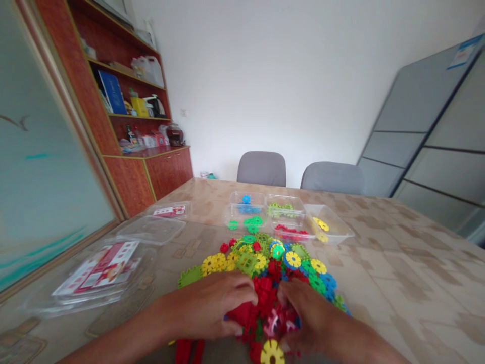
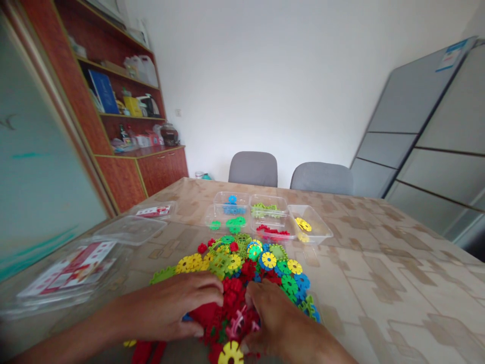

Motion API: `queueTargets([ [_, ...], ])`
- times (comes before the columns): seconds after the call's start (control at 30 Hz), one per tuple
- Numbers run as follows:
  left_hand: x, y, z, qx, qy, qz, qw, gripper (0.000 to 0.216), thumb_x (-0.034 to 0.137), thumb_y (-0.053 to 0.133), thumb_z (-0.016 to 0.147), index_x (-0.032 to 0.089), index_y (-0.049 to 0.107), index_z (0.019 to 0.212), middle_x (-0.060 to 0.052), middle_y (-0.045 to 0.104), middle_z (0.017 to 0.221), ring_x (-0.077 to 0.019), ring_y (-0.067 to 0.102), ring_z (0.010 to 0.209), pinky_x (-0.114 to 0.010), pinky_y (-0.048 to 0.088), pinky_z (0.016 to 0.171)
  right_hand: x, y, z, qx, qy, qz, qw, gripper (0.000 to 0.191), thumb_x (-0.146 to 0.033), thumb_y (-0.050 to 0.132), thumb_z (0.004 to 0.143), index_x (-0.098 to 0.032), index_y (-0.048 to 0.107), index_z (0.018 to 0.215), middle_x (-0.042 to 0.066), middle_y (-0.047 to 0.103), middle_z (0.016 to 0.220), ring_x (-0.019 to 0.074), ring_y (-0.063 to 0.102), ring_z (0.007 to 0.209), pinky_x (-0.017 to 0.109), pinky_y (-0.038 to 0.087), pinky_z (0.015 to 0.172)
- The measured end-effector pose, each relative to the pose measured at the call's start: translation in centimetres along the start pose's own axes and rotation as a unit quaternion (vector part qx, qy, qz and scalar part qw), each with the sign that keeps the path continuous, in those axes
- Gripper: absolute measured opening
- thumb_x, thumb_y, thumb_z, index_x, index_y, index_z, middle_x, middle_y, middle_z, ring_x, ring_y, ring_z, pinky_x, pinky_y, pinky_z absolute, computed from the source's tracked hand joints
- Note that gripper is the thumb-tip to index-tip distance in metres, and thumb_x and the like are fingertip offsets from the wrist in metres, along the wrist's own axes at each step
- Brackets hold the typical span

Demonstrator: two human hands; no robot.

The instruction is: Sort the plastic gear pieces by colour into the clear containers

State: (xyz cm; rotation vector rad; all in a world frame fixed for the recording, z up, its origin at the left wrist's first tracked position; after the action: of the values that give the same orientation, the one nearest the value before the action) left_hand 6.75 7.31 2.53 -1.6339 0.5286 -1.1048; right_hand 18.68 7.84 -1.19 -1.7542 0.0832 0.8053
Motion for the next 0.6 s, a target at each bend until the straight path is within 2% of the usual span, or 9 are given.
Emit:
queueTargets([
  [0.1, -0.1, -0.4, 0.0, 0.009, -0.007, -0.005, 1.000, 0.044, 0.022, 0.079, 0.072, 0.025, 0.059, 0.111, -0.003, 0.061, 0.115, -0.0246, 0.059, 0.104, -0.033, 0.044, 0.089, -0.5, -1.5, 0.4, 0.046, -0.031, 0.054, 0.997, 0.022, -0.015, 0.069, 0.071, -0.020, 0.054, 0.086, 0.000, 0.062, 0.083, 0.0173, 0.055, 0.073, 0.026, 0.038, 0.063],
  [0.2, -0.6, -1.4, 0.0, 0.050, -0.028, -0.017, 0.998, 0.044, 0.023, 0.076, 0.076, 0.027, 0.058, 0.115, -0.004, 0.061, 0.118, -0.0251, 0.058, 0.106, -0.034, 0.043, 0.091, -1.1, -3.1, 0.5, 0.080, -0.058, 0.078, 0.992, 0.013, -0.025, 0.065, 0.081, -0.021, 0.053, 0.084, -0.001, 0.062, 0.077, 0.0160, 0.055, 0.069, 0.025, 0.038, 0.062],
  [0.3, -1.5, -2.8, -0.1, 0.115, -0.060, -0.054, 0.990, 0.045, 0.026, 0.071, 0.080, 0.027, 0.055, 0.122, -0.004, 0.060, 0.123, -0.0247, 0.056, 0.112, -0.036, 0.042, 0.096, -1.8, -4.1, 0.4, 0.102, -0.078, 0.083, 0.988, 0.020, -0.037, 0.063, 0.085, -0.020, 0.052, 0.081, -0.002, 0.058, 0.072, 0.0152, 0.052, 0.066, 0.025, 0.039, 0.062],
  [0.43, -2.8, -3.7, -0.3, 0.180, -0.099, -0.115, 0.972, 0.049, 0.028, 0.069, 0.081, 0.027, 0.051, 0.127, -0.004, 0.058, 0.130, -0.0241, 0.053, 0.117, -0.037, 0.040, 0.101, -2.8, -3.5, 0.3, 0.091, -0.117, 0.132, 0.980, 0.030, -0.046, 0.053, 0.092, -0.020, 0.052, 0.078, -0.002, 0.057, 0.074, 0.0137, 0.051, 0.067, 0.024, 0.039, 0.062],
  [0.6, -2.5, -3.0, -0.1, 0.172, -0.097, -0.123, 0.973, 0.065, 0.027, 0.072, 0.078, 0.028, 0.043, 0.137, -0.006, 0.050, 0.141, -0.0257, 0.047, 0.126, -0.042, 0.036, 0.107, -2.1, -2.8, 0.7, 0.097, -0.114, 0.240, 0.959, 0.037, -0.051, 0.048, 0.094, -0.020, 0.049, 0.075, -0.004, 0.050, 0.065, 0.0115, 0.045, 0.059, 0.023, 0.037, 0.056],
])
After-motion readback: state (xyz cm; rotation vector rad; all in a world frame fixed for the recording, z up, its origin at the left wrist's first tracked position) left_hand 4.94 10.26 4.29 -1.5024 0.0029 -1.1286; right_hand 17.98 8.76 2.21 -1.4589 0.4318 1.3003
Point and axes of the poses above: each hand's wrist, its own z-axis towards the middle knuckle, its own y-axis out of the palm, x = y × z, the point moved 10 cm from there along z, towards the middle knuckle
